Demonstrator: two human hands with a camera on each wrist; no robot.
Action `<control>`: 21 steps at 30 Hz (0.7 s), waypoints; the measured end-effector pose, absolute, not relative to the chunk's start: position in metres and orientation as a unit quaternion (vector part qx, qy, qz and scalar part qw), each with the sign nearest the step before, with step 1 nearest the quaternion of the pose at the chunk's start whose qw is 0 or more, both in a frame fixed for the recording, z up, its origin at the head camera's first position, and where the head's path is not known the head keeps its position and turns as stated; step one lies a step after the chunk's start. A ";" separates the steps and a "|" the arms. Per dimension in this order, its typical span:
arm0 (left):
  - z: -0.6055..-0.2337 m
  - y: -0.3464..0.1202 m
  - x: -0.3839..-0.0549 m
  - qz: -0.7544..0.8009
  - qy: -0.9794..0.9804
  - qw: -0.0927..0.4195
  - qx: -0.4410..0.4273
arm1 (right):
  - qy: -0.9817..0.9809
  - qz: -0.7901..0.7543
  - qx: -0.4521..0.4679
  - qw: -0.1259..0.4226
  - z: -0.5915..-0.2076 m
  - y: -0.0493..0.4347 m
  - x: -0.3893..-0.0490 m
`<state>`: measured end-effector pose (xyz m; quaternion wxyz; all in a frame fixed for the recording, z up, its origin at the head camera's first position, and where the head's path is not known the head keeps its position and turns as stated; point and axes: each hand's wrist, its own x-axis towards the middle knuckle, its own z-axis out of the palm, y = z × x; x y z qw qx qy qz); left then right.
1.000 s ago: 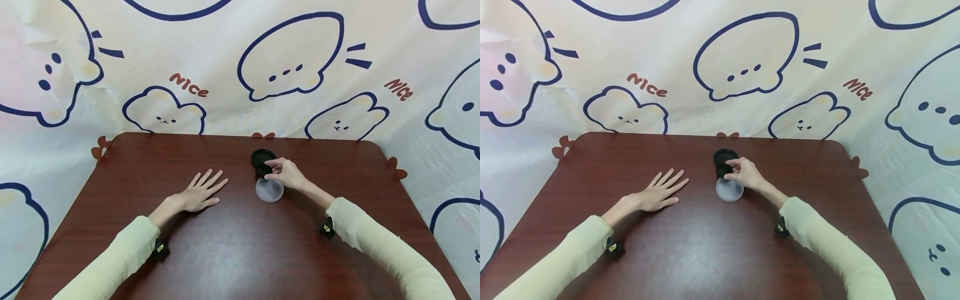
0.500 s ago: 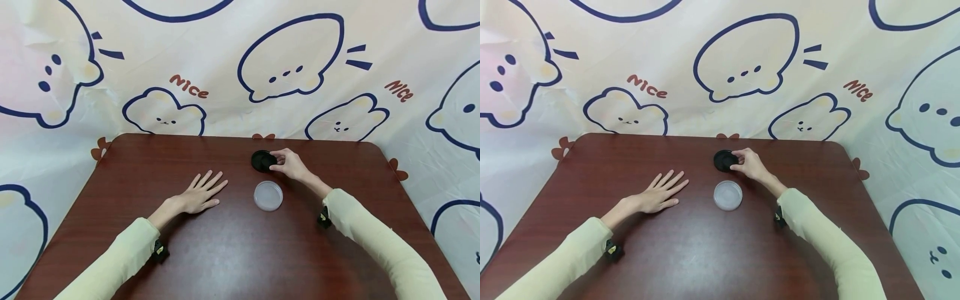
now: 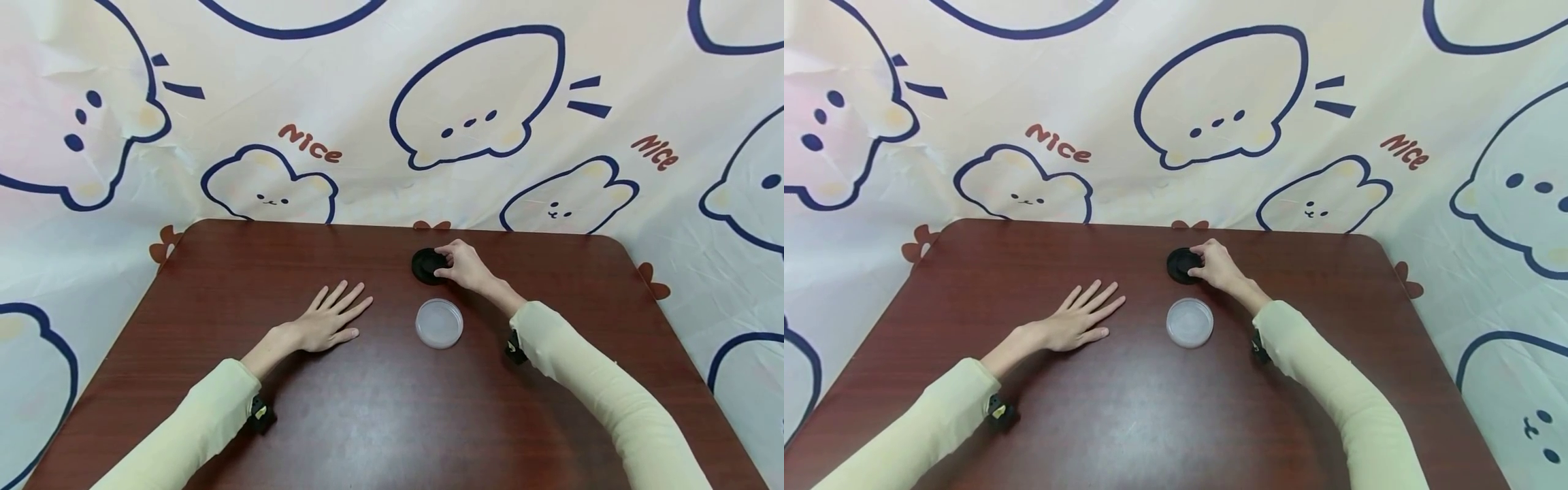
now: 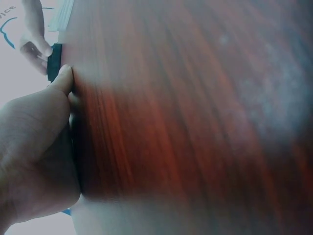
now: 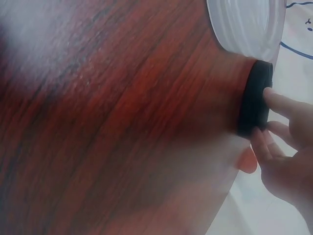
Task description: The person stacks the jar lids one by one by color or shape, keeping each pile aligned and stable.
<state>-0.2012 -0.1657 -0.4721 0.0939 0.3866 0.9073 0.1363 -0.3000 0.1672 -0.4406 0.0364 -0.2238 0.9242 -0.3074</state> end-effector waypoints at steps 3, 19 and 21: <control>-0.465 -0.165 -0.198 0.139 0.907 0.092 0.386 | 0.927 -0.291 -0.236 0.035 -0.441 0.163 -0.300; -0.481 -0.172 -0.203 0.146 0.908 0.085 0.383 | 0.922 -0.327 -0.209 0.011 -0.441 0.157 -0.294; -0.482 -0.172 -0.203 0.149 0.907 0.083 0.385 | 0.919 -0.342 -0.198 0.001 -0.440 0.159 -0.293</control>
